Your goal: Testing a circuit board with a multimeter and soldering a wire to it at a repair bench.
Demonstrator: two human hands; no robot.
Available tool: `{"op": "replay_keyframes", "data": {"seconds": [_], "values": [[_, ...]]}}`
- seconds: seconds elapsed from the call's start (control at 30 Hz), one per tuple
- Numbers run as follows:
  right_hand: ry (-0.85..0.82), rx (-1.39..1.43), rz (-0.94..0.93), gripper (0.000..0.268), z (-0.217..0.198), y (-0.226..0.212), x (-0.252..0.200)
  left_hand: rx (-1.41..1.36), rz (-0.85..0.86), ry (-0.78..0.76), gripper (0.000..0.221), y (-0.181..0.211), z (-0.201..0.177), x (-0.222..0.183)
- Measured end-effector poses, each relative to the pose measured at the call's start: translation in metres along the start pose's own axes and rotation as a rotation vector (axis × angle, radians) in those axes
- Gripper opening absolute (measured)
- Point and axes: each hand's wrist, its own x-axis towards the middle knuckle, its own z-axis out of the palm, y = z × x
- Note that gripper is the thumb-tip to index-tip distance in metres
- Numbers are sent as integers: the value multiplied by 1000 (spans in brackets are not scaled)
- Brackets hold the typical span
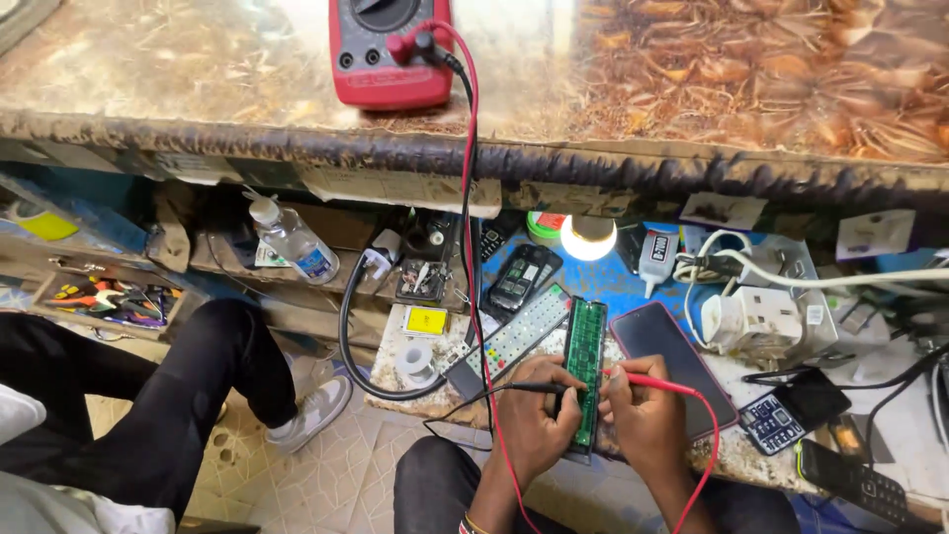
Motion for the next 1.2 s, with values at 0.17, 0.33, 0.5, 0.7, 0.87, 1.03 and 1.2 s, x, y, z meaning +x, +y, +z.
{"op": "replay_keyframes", "data": {"seconds": [0.17,0.33,0.5,0.7,0.87,1.03,1.2], "values": [[31,-42,7,16,2,-11,-1,17,6,-4,14,-5,1,1],[35,-27,14,19,3,-6,-2,10,-10,-23,14,-5,1,2],[13,17,-96,22,4,3,-2,7,0,-4,14,-9,3,0],[52,69,-108,19,8,17,0,25,132,65,14,-19,7,3],[45,82,-132,19,9,14,-3,39,98,6,12,-18,6,5],[29,65,-162,20,9,8,-8,29,72,-37,10,-23,9,5],[85,207,-272,21,9,14,-9,5,66,-48,10,-28,12,4]]}}
